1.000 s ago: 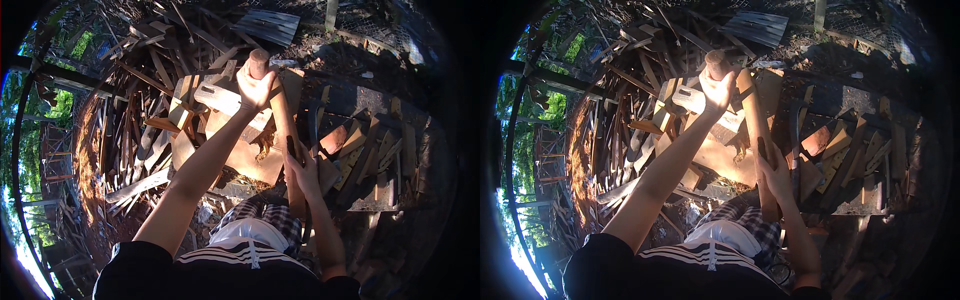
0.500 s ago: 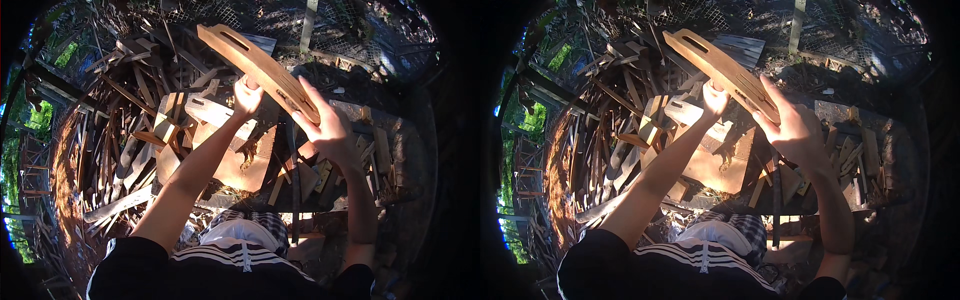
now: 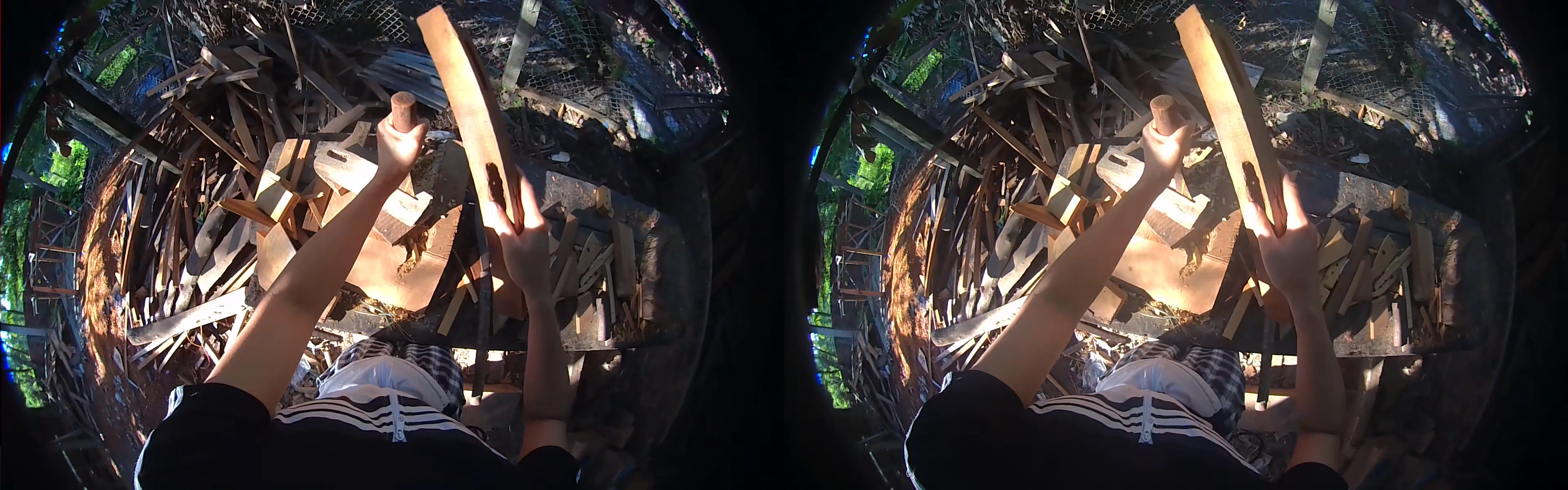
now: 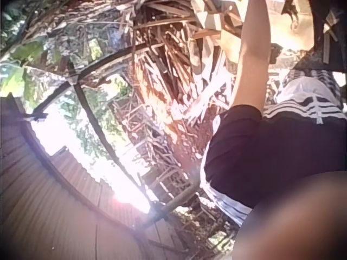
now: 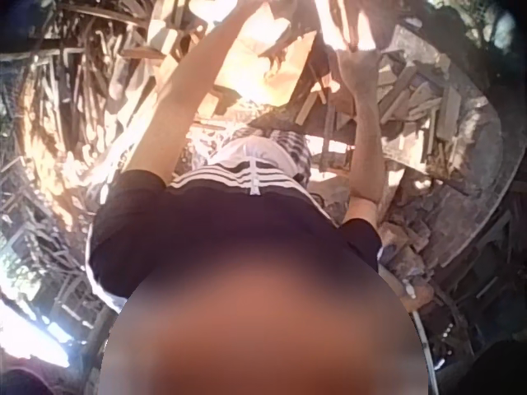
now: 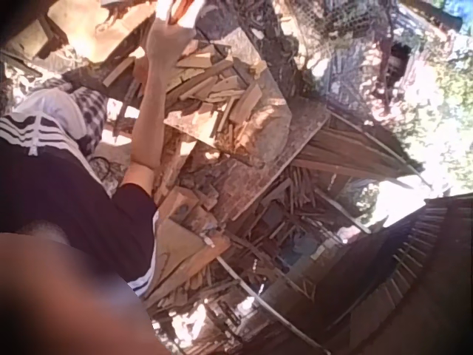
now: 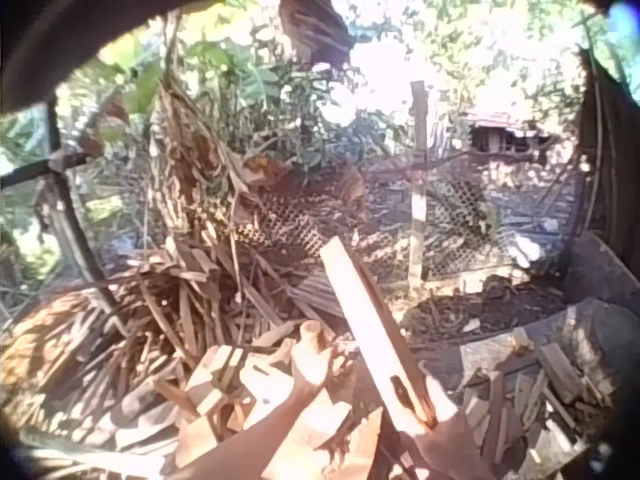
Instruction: Use a wooden mallet to tap a chisel while refining a slot in a wood piece.
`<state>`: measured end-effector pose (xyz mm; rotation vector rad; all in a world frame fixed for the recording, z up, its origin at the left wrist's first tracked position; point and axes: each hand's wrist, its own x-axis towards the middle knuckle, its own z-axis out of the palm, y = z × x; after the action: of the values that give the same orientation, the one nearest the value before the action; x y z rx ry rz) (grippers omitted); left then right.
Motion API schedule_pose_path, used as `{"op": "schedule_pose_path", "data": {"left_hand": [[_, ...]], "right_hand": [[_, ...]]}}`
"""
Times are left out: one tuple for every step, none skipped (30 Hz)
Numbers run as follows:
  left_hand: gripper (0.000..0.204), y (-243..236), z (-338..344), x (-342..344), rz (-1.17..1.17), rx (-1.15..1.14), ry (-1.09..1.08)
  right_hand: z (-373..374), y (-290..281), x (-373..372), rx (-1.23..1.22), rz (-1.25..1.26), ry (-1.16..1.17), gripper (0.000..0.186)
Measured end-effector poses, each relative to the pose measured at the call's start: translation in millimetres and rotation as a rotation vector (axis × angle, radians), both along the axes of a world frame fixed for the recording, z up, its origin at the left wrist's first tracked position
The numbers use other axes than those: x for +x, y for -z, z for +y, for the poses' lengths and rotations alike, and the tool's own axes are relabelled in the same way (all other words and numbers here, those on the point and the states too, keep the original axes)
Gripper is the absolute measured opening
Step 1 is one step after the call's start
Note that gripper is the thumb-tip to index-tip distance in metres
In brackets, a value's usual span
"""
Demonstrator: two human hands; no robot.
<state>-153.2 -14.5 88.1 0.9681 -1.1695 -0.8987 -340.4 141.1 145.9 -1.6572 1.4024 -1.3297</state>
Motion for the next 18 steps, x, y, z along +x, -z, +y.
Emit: {"op": "schedule_pose_path", "data": {"left_hand": [[0.017, -9.4, 3.0, 2.5, 0.051, 0.053, 0.012], [0.014, -4.1, -3.9, 4.9, 0.109, 0.035, -0.005], [0.013, -1.5, -10.5, 6.4, 0.132, 0.044, 0.007], [0.011, 0.9, -17.5, 8.9, 0.152, 0.056, 0.020], [0.011, 3.9, -24.2, 14.8, 0.120, 0.101, -0.070], [0.014, 4.8, -29.5, 21.7, 0.132, 0.117, -0.081], [0.014, 1.9, -32.0, 24.3, 0.173, 0.144, -0.104], [0.015, -1.0, -34.7, 26.7, 0.215, 0.172, -0.126], [0.016, -2.3, -36.3, 34.0, 0.240, 0.198, -0.128], [0.017, -4.1, -37.7, 37.3, 0.332, 0.269, -0.156], [0.016, -1.2, -40.0, 43.2, 0.404, 0.290, -0.202], [0.016, 4.0, -42.8, 55.6, 0.476, 0.305, -0.255], [0.016, 21.0, -45.9, 80.6, 0.604, 0.346, -0.241], [0.016, 38.7, -48.7, 108.3, 0.735, 0.389, -0.226], [0.018, 47.5, -45.0, 121.9, 0.765, 0.467, -0.327], [0.021, 52.8, -39.0, 136.6, 0.793, 0.539, -0.433], [0.024, 55.3, -37.6, 159.1, 0.917, 0.538, -0.455], [0.027, 57.4, -33.4, 175.3, 1.042, 0.536, -0.482]], "right_hand": [[1.6, 17.9, -0.3, 0.088, -0.116, -0.036, 0.055], [3.9, 33.2, -2.3, 0.180, -0.093, -0.046, 0.056], [5.5, 59.3, -3.1, 0.224, -0.086, -0.043, 0.057], [7.2, 85.5, -2.4, 0.270, -0.082, -0.041, 0.058], [11.6, 100.4, 6.5, 0.299, -0.113, -0.057, 0.060], [17.8, 112.1, 16.6, 0.330, -0.145, -0.071, 0.061], [23.5, 120.1, 21.0, 0.398, -0.114, -0.064, 0.061], [28.7, 130.9, 26.2, 0.451, -0.151, -0.056, 0.060], [32.0, 145.2, 29.2, 0.490, -0.154, -0.038, 0.060], [34.8, 158.7, 30.8, 0.529, -0.154, -0.010, 0.061], [38.0, 171.6, 30.5, 0.537, -0.162, -0.002, 0.061], [39.7, 182.9, 29.8, 0.552, -0.072, 0.024, 0.065], [39.1, 188.8, 30.4, 0.562, 0.016, 0.046, 0.069], [38.2, 189.4, 31.5, 0.565, 0.008, 0.045, 0.069], [38.4, 189.3, 28.5, 0.576, -0.016, 0.029, 0.074], [36.4, 188.1, 27.6, 0.582, -0.040, 0.006, 0.080], [31.9, 176.3, 27.6, 0.582, -0.044, 0.004, 0.080], [27.7, 158.1, 27.6, 0.603, -0.074, -0.057, 0.083]]}}
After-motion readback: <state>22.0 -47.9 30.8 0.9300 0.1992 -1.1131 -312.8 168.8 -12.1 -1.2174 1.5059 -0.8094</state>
